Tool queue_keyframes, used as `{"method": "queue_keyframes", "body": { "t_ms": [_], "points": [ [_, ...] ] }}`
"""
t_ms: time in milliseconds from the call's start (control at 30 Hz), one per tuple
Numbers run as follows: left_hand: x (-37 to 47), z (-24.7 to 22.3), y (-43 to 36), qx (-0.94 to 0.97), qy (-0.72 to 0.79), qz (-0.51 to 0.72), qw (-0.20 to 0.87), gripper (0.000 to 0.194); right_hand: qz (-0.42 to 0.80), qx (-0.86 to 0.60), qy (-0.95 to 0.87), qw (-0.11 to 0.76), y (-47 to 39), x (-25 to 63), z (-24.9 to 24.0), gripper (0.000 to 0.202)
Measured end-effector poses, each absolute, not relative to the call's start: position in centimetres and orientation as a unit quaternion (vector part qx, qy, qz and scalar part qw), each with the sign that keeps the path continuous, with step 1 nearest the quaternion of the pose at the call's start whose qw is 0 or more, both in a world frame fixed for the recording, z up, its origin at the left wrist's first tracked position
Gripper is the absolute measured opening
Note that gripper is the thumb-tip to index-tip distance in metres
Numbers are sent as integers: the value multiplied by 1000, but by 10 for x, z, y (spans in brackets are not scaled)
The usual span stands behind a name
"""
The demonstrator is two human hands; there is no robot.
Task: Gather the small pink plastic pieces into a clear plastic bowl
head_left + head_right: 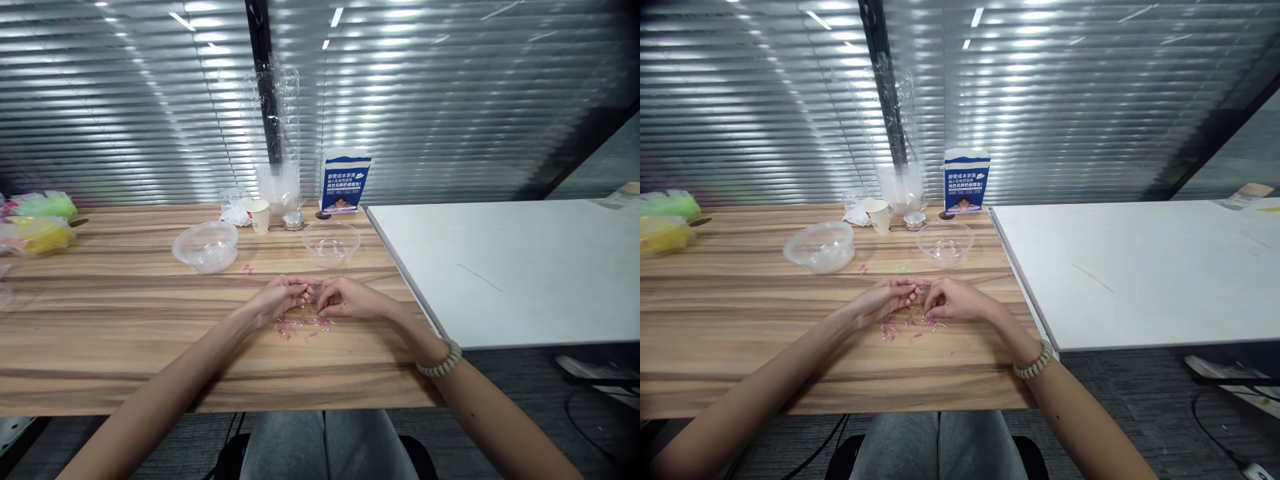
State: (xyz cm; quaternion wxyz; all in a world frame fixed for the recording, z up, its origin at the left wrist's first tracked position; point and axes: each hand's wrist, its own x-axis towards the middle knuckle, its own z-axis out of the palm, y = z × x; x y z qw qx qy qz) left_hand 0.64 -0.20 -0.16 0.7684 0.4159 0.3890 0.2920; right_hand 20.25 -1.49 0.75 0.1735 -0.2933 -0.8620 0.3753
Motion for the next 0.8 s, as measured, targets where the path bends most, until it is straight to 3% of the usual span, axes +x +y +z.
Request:
{"method": "queue_keyframes", "body": {
  "t_ms": [800],
  "points": [
    [5,-9,2,413,358,290,786,15,344,-316,-862,198,-17,199,0,12]
  ]
}}
